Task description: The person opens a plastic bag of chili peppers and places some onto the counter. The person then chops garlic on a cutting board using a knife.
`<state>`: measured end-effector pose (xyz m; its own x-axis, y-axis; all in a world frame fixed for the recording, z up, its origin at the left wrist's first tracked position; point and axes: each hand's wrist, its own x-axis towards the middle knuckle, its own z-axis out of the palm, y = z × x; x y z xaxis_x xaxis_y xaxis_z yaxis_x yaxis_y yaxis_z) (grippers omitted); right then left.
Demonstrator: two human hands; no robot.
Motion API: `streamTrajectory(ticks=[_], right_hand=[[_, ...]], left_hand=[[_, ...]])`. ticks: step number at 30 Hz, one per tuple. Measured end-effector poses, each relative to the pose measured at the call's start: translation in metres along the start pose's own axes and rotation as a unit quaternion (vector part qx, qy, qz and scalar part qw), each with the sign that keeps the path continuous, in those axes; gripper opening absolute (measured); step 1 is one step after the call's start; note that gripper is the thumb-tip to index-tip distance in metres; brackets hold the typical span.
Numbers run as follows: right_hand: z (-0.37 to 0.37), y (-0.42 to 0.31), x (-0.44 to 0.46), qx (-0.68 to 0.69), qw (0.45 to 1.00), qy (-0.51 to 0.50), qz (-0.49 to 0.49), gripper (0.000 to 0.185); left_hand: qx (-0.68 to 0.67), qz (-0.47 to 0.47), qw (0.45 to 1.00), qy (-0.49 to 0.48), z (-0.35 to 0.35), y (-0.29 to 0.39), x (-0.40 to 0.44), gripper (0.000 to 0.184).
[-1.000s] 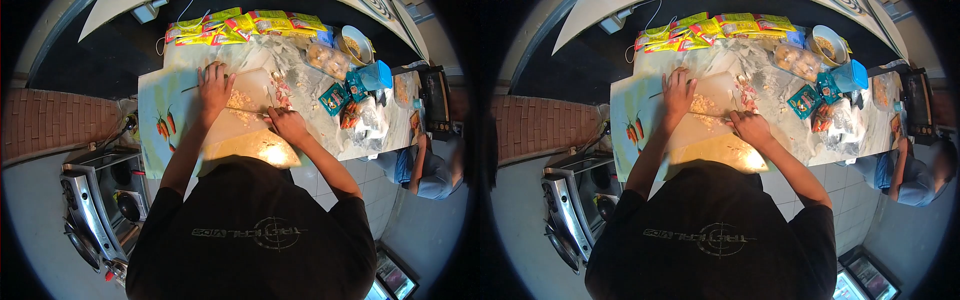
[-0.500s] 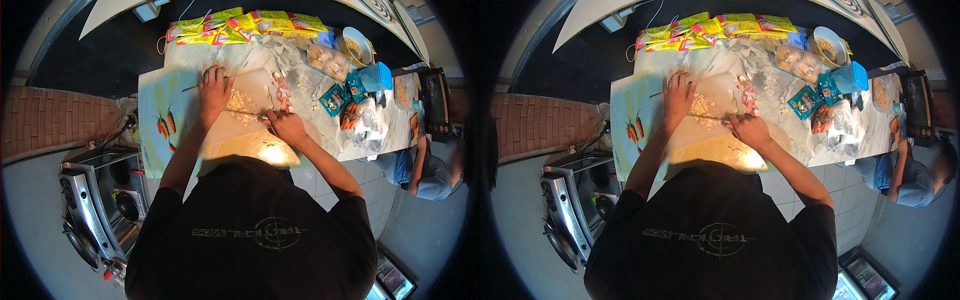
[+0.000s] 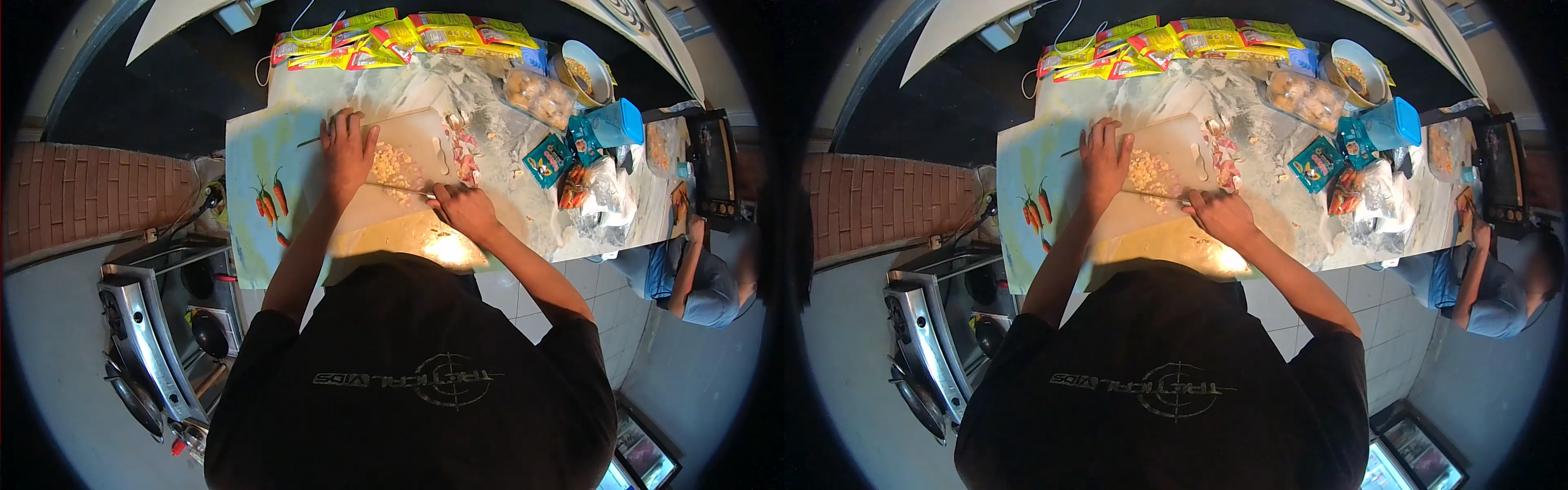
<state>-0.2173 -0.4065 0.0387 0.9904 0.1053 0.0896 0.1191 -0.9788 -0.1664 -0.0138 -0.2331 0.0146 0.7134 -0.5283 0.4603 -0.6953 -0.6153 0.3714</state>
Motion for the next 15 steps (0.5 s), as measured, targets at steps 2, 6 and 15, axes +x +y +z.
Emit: streamTrajectory(ticks=[2,6,15], right_hand=[[0.000,0.000,0.002,0.010,1.000,-0.007,0.014,0.034],[-0.007,-0.001,0.001,-0.010,1.000,-0.016,0.007,0.034],[-0.011,-0.009,-0.005,-0.006,1.000,-0.011,0.014,0.034]], left_hand=[[-0.005,-0.009,1.000,0.005,-0.001,0.000,0.000,0.036],[-0.005,-0.001,1.000,0.005,-0.002,-0.001,0.000,0.036],[0.010,0.005,1.000,0.010,-0.014,0.004,-0.003,0.037]])
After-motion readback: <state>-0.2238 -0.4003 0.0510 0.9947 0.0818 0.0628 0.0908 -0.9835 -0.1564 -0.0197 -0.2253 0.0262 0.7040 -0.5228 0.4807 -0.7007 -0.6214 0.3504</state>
